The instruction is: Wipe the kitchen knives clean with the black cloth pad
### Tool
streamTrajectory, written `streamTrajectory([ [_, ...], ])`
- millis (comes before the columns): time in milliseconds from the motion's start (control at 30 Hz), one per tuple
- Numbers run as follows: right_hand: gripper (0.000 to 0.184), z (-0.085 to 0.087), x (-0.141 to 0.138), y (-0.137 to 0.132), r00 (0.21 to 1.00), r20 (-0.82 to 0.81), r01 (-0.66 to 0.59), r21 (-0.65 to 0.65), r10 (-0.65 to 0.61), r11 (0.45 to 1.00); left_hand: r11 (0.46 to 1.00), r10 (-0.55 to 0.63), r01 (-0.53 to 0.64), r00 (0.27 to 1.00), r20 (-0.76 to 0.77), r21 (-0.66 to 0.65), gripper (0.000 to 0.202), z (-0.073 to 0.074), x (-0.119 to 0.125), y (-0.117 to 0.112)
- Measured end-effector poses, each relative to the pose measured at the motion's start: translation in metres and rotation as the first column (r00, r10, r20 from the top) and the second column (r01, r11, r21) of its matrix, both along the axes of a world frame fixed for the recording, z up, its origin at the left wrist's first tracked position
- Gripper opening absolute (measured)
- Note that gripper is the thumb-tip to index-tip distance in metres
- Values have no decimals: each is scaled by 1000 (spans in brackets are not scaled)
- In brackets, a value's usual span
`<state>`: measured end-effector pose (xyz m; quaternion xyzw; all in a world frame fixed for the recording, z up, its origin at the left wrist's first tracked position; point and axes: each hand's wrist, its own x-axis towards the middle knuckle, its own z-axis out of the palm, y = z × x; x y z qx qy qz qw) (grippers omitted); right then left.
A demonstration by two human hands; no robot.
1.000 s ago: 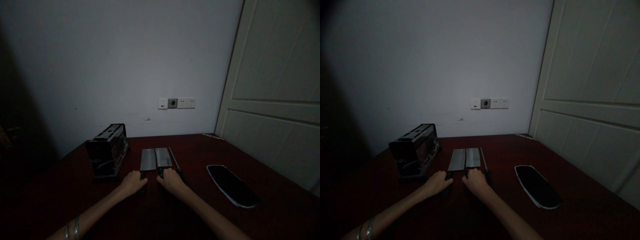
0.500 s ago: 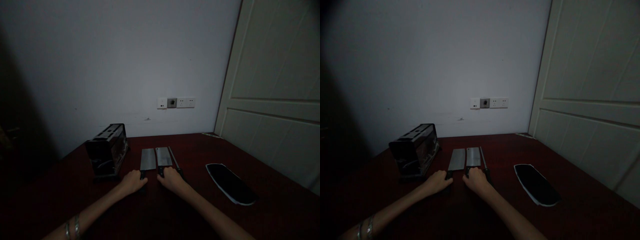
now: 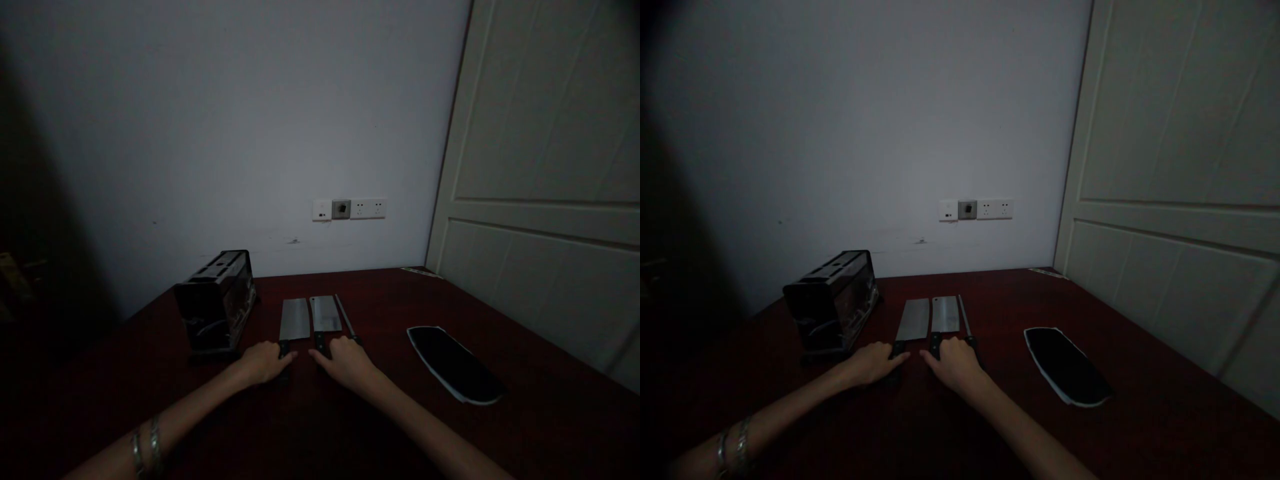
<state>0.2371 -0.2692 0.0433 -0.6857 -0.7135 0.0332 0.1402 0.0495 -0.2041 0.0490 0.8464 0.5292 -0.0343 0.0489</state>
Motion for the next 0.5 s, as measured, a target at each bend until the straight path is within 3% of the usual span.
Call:
streamTrajectory([
  [167,41,19,39,-14,989,91,110,73,-117,991,970,7,2,999,-36,242,67,15,8,-7],
  [300,33,31,117,-19,953,95,280,83,-287,956,957,-67,47,996,59,286,58,29,22,-16],
  [400,28,23,190,-19,915,94,387,61,-391,920,964,-217,179,957,194,198,53,35,36,-32],
  [500,31,2,246,-18,953,87,290,5,-289,957,926,-372,338,893,252,170,51,39,51,-57],
])
